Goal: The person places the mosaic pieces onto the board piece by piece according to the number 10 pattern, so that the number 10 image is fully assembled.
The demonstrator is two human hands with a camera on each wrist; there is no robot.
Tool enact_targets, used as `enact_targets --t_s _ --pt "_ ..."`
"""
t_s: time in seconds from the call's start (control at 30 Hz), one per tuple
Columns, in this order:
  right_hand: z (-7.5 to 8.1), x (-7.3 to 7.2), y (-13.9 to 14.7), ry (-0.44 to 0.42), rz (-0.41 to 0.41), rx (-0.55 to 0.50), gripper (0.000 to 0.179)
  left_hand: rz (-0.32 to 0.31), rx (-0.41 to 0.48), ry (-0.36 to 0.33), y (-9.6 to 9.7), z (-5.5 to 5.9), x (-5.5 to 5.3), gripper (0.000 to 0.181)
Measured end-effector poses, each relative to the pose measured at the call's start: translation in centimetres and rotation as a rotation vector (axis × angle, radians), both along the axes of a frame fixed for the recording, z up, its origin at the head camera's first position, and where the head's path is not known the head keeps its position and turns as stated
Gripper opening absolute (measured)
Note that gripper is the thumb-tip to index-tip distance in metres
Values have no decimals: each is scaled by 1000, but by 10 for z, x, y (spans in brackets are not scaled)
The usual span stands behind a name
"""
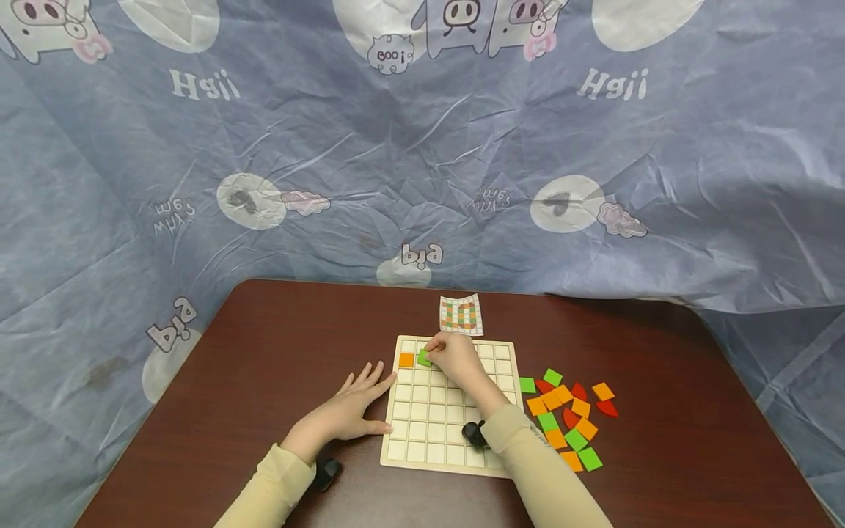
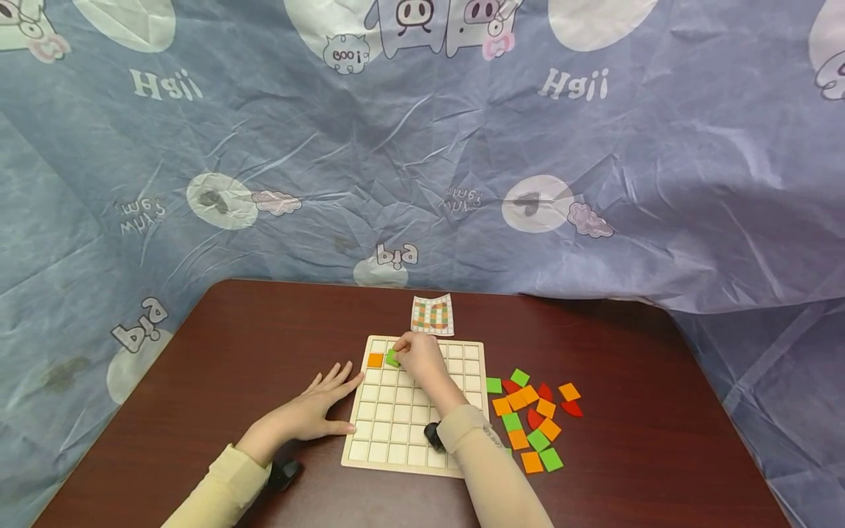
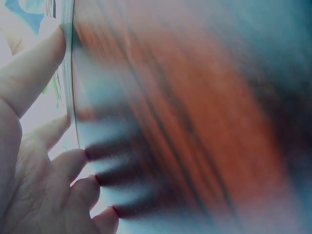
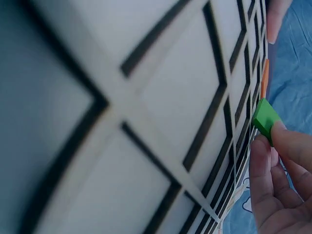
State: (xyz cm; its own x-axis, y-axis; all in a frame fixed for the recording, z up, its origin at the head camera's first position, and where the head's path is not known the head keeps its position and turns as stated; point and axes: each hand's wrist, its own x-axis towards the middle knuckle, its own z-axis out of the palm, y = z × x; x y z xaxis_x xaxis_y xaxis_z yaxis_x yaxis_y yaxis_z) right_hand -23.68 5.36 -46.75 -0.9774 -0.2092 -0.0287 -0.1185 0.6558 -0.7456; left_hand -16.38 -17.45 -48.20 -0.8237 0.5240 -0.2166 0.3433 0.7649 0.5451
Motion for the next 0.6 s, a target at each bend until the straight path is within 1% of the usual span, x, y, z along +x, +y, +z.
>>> enact_targets --t_s 0.07,0.23,0.33,0.47,0.5,0.6 --pt "-1 -1 -2 -1 9 18 4 -2 2 1 0 0 0 89" --pt "-3 -2 -5 29 55 68 5 -3 3 4 0 -1 -1 89" --pt "-3 -1 -6 36 65 95 6 0 6 3 0 -1 0 88" --pt "-4 0 -7 65 68 133 10 2 5 3 1 -1 -1 87" --pt "-5 0 -6 73 71 137 11 3 5 4 1 -1 -1 87" --pt "-4 2 -4 59 78 120 16 9 5 -1 1 -2 -1 87"
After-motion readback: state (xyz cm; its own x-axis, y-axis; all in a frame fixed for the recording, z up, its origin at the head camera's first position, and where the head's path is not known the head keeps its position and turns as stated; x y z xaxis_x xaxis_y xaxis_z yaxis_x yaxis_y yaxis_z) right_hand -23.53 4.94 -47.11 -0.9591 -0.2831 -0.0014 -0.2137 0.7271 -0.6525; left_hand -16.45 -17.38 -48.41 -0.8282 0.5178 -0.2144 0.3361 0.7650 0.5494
